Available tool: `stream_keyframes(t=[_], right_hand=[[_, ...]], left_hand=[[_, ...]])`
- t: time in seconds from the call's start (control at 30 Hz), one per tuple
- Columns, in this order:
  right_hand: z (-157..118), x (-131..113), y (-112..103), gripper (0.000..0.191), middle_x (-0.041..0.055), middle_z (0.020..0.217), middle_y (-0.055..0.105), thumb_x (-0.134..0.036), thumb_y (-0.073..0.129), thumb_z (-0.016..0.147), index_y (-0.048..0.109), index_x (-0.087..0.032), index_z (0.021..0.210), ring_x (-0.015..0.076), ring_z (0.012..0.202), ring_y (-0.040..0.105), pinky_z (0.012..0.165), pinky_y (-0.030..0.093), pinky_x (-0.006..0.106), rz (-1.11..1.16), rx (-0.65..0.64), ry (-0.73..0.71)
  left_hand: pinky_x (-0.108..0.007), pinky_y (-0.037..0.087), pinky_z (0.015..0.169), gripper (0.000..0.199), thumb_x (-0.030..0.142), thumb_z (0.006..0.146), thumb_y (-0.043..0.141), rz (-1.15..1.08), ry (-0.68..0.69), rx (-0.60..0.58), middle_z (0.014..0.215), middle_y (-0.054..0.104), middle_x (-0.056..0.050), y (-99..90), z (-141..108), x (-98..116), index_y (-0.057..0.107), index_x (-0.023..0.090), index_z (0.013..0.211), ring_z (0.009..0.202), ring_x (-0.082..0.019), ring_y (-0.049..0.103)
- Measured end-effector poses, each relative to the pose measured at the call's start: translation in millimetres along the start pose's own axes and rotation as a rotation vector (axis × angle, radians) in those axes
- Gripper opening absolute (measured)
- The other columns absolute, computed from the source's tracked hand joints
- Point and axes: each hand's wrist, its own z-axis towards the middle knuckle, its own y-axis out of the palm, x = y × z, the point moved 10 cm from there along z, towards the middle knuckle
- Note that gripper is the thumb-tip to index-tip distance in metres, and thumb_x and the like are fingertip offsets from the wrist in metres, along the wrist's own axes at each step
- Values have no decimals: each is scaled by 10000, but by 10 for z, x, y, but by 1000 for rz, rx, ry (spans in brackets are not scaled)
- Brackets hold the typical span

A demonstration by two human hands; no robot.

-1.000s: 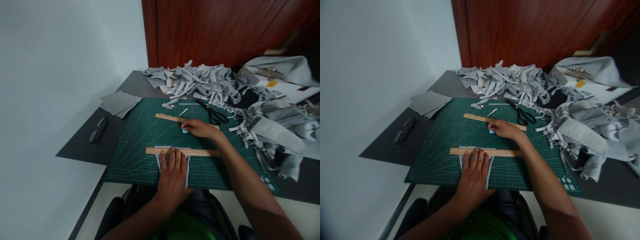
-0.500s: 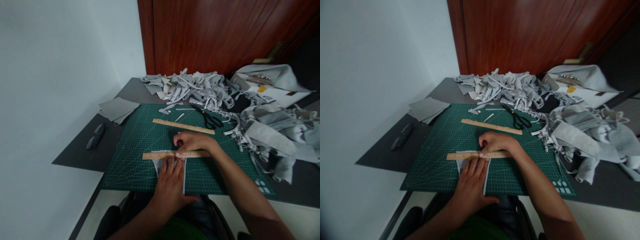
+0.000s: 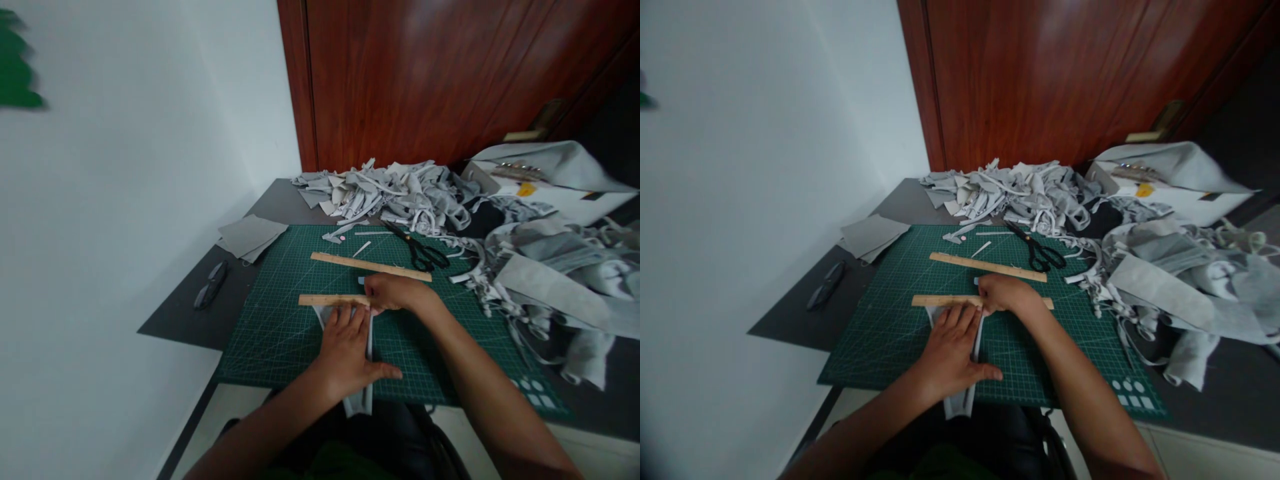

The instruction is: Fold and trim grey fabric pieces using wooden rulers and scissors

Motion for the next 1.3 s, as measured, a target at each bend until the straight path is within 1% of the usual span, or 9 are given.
stream_keyframes(t=[0.17,0.3,0.4,0.5,0.57,0.73,0.83,0.97,1.3], right_hand=[[-50,201,-153,392,123,1117,764,-151,827,737,721,-177,1113,290,1010,708,716,425,300,-52,92,94],[-35,279,-165,362,81,1056,781,-199,836,747,739,-219,1095,281,988,720,730,428,301,-42,86,100],[26,294,-139,303,54,1051,782,-197,837,731,754,-234,1019,256,971,715,700,409,281,-21,67,58],[92,351,-137,222,55,1015,773,-200,791,779,741,-214,995,232,920,702,663,392,266,13,74,29],[116,416,-170,152,62,992,759,-214,739,835,724,-198,986,221,901,686,669,396,260,42,99,15],[97,597,-356,137,69,1019,726,-268,583,961,661,-183,1035,199,895,640,730,427,252,120,200,-49],[77,744,-572,186,58,959,717,-288,501,996,647,-183,1044,198,851,620,728,436,258,226,399,-70],[114,1014,-667,188,55,915,723,-284,511,988,666,-188,1034,215,858,625,737,432,269,252,606,66],[143,1078,-606,241,114,1084,746,-211,507,992,706,-171,1123,234,1018,667,886,460,283,137,630,233]], left_hand=[[-542,444,1115,872,798,865,608,38,109,-50,1381,632,-191,-210,369,79,610,107,1397,1322,-396,545],[-440,513,1010,421,478,940,728,89,294,-122,1218,721,-118,-270,664,82,707,174,1230,1192,-324,651],[-397,547,887,229,388,981,681,134,389,-196,1130,747,-89,-214,824,-19,747,186,1068,1066,-291,702],[-381,529,917,189,366,985,668,100,529,-158,1078,737,-72,-209,859,-65,754,197,974,1068,-266,679],[-395,513,950,198,371,970,676,71,578,-108,1106,708,-75,-220,843,-115,756,205,1041,1068,-261,654],[-400,467,1024,357,402,924,728,-30,553,-93,1114,658,-70,-228,838,-285,735,242,1243,1135,-269,587],[-400,457,1041,418,422,896,761,-100,496,-102,1184,645,-68,-264,891,-375,726,269,1284,1169,-272,565],[-426,448,1052,426,448,889,766,-110,433,-94,1218,631,-73,-296,942,-452,734,278,1278,1176,-284,557],[-429,446,1060,477,478,883,777,-82,433,-70,1248,625,-83,-289,922,-465,721,253,1300,1168,-286,566]])
